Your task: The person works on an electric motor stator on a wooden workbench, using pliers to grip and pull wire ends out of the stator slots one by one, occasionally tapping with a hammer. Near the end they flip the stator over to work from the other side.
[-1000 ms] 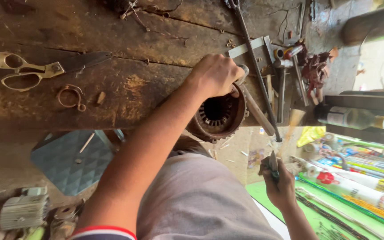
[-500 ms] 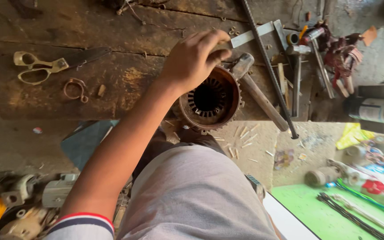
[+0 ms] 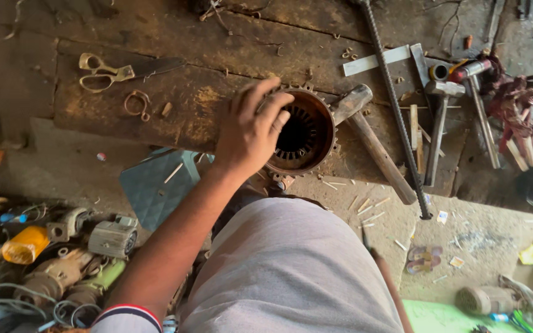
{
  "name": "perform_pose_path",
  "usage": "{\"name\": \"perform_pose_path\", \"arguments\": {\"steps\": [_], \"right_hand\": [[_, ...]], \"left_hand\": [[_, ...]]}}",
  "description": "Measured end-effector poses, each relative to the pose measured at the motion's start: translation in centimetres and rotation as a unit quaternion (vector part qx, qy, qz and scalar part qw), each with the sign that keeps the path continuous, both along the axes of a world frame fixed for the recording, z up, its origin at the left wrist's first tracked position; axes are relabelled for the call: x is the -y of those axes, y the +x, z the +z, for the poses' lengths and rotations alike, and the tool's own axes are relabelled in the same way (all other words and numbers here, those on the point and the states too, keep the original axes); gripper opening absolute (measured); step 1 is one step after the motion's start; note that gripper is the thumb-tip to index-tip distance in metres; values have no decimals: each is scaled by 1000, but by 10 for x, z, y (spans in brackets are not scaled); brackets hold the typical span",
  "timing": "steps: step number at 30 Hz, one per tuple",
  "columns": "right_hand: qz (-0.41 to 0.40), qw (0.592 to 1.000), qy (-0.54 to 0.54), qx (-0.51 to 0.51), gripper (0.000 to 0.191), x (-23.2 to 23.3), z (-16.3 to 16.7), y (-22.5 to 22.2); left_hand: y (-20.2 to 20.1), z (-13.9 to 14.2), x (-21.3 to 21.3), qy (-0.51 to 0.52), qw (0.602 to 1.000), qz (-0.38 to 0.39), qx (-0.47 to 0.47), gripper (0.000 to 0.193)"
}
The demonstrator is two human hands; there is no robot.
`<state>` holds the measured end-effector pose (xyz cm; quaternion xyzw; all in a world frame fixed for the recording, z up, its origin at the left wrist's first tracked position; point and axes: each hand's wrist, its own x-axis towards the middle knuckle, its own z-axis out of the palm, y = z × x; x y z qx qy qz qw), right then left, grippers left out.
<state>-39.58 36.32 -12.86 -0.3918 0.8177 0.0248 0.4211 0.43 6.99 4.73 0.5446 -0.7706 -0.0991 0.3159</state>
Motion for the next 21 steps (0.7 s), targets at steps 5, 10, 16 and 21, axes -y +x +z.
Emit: {"name": "perform_pose_path", "arguments": {"steps": [5,10,16,21], "right_hand": [[103,995,2,-5,45,32,-8,-34],[307,942,127,-43,45,78,31,-55],[338,930,141,-37,45,143,130,-28],[364,926,-22,-97,43,170,201,2]], "left_hand": [[24,3,-29,46,994,58,-76,24],[28,8,-62,66,989,96,-89,25],[13,6,-79,34,983,121,-131,39],[-12,4,-50,25,977,163,-135,64]]}}
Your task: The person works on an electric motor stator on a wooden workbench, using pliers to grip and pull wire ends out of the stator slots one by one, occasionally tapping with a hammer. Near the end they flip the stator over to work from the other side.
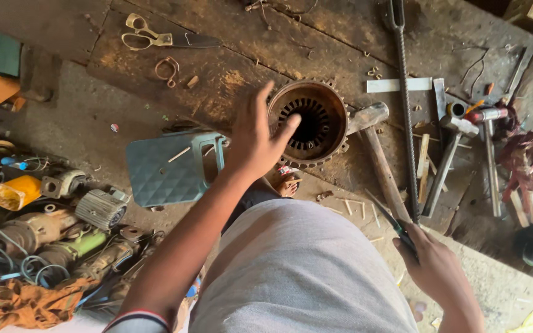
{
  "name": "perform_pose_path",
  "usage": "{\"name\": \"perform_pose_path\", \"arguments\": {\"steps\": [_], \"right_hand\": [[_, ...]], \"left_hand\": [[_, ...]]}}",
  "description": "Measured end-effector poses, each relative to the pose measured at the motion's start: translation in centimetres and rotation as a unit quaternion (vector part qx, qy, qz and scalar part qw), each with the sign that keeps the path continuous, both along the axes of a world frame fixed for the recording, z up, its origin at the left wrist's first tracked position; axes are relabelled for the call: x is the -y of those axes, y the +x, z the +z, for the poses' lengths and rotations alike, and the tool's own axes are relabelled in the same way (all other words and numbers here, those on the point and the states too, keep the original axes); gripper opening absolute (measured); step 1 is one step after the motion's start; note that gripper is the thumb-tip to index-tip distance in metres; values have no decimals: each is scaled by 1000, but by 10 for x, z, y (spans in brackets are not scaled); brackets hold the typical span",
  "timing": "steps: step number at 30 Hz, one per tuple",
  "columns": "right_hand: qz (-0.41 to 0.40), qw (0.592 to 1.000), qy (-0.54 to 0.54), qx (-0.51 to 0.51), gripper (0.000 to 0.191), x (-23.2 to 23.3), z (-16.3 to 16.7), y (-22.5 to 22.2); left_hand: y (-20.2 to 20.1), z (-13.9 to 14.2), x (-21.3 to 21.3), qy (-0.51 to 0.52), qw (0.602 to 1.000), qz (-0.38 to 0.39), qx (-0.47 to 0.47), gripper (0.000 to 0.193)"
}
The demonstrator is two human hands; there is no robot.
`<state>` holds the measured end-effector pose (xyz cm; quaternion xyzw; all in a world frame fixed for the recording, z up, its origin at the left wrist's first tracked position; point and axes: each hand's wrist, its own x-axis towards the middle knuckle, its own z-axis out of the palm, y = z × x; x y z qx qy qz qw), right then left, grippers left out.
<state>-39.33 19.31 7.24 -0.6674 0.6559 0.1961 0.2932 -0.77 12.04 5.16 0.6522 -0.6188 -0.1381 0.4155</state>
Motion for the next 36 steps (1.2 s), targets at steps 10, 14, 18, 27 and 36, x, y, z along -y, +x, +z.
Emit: {"name": "perform_pose_path", "arguments": {"steps": [10,14,18,27,36], "right_hand": [[-144,947,-188,217,50,-10,10,24],[-170,952,-191,171,48,-21,7,24],[-186,949,-173,184,49,-19,16,37],[-71,939,-210,263,49,26,46,109],[-136,934,-165,287,44,21,45,159]], "left_hand": [[-15,-27,55,120,987,72,82,29],[-5,-29,63,32,997,22,65,24],[11,-27,118,72,985,-148,60,21],[34,-28,201,53,953,-282,95,41],[27,-51,207,45,933,-311,178,21]]}}
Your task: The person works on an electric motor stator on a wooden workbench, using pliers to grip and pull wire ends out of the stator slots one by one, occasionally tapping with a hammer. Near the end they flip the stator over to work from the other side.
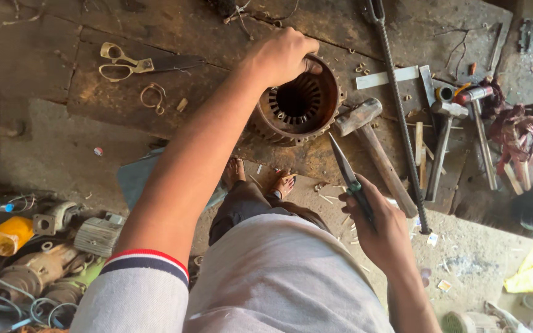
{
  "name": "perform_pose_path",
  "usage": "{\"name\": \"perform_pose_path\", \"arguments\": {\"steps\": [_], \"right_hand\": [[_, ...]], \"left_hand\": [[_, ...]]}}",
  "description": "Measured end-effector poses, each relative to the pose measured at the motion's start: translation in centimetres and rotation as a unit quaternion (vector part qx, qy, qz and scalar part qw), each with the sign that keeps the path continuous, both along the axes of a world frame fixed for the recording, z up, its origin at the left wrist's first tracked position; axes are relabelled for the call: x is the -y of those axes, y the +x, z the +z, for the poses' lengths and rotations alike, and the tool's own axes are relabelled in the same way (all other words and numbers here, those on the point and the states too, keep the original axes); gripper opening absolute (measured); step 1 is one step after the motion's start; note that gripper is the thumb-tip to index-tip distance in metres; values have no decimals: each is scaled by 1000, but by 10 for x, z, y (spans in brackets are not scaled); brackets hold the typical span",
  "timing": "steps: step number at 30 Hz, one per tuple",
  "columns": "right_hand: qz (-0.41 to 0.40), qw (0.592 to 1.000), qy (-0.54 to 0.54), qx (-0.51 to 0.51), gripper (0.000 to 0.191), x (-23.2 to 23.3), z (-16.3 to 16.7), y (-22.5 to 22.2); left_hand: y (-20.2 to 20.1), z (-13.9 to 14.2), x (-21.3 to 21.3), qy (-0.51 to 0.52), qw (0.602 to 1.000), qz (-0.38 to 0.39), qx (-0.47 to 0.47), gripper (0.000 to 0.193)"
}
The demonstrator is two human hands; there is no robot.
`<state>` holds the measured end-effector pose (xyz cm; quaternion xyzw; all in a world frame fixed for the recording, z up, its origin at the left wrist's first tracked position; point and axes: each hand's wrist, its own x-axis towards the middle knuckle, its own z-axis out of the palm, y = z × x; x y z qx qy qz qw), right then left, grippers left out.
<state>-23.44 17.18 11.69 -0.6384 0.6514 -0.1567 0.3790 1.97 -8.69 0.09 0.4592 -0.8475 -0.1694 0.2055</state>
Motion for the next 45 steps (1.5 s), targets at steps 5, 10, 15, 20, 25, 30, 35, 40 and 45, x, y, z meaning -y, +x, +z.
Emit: {"name": "perform_pose_path", "arguments": {"steps": [5,10,15,20,25,30,35,40,45], "right_hand": [[-80,997,7,17,45,-35,-3,-5],[-119,990,30,72,43,-59,-17,-4],[-74,994,72,27,40,-65,-29,-11],[-59,993,92,51,39,-75,-40,-31],[-9,996,62,63,40,-80,-45,-41],[20,999,14,46,42,-65,-44,-36],[48,999,-20,-6,46,-55,-40,-32],[17,999,-4,-33,41,-64,-38,-39],[6,1000,-9,-29,41,-78,-41,-47]], "left_hand": [[-22,14,-17,20,999,-32,21,17],[-59,38,-69,31,992,-80,94,22],[-92,53,-97,-122,990,-77,5,27],[-113,61,-101,145,984,-84,54,36],[-103,63,-91,-47,996,-70,-16,34],[-84,57,-93,-87,994,-54,-49,33],[-108,47,-119,-2,998,-26,51,35],[-144,36,-138,-148,988,-13,35,14],[-162,26,-144,-132,987,-33,88,17]]}}
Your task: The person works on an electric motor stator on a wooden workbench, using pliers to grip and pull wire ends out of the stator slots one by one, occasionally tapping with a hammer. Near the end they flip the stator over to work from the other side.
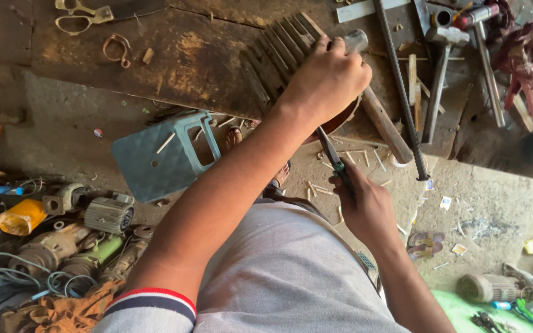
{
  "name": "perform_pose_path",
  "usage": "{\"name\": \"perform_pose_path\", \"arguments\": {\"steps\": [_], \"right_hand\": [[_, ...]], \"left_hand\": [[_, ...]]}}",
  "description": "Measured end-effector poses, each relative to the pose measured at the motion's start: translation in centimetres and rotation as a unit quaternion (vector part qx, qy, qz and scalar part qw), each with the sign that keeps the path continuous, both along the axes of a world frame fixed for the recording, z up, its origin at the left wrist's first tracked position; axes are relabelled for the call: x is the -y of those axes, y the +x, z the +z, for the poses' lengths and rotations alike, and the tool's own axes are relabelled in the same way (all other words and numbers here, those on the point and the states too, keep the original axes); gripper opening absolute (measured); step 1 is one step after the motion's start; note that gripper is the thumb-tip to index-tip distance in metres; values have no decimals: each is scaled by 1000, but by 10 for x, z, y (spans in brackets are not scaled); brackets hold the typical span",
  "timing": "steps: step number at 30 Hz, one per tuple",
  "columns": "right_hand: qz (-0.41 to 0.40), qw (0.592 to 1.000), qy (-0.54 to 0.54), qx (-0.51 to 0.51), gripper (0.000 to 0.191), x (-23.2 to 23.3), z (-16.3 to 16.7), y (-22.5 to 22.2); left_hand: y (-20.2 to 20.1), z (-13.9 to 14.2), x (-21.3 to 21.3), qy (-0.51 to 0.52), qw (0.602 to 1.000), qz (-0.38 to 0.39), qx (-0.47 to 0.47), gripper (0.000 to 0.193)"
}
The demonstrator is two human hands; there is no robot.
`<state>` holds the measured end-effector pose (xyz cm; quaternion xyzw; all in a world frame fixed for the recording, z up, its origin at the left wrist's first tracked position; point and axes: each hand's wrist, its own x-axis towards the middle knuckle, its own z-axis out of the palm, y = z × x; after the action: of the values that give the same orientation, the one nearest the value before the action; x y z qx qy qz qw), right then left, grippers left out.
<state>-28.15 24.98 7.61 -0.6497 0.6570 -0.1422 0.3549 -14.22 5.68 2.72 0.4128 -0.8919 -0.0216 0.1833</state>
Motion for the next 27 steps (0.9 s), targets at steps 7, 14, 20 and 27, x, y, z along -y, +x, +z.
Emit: {"name": "perform_pose_path", "arguments": {"steps": [7,14,20,27], "right_hand": [[8,1000,4,-16,41,-17,-10,-4],[2,1000,20,-12,42,-19,-15,-2],[13,1000,-6,26,42,-14,-20,1],[12,999,30,-1,36,-11,-23,13]], "left_hand": [[-6,-11,-11,-47,999,-9,3,10],[-2,-5,-9,-44,999,-6,-24,13],[-1,-2,-5,-69,998,2,-8,10],[3,-6,-1,-12,1000,-1,-3,9]]}}
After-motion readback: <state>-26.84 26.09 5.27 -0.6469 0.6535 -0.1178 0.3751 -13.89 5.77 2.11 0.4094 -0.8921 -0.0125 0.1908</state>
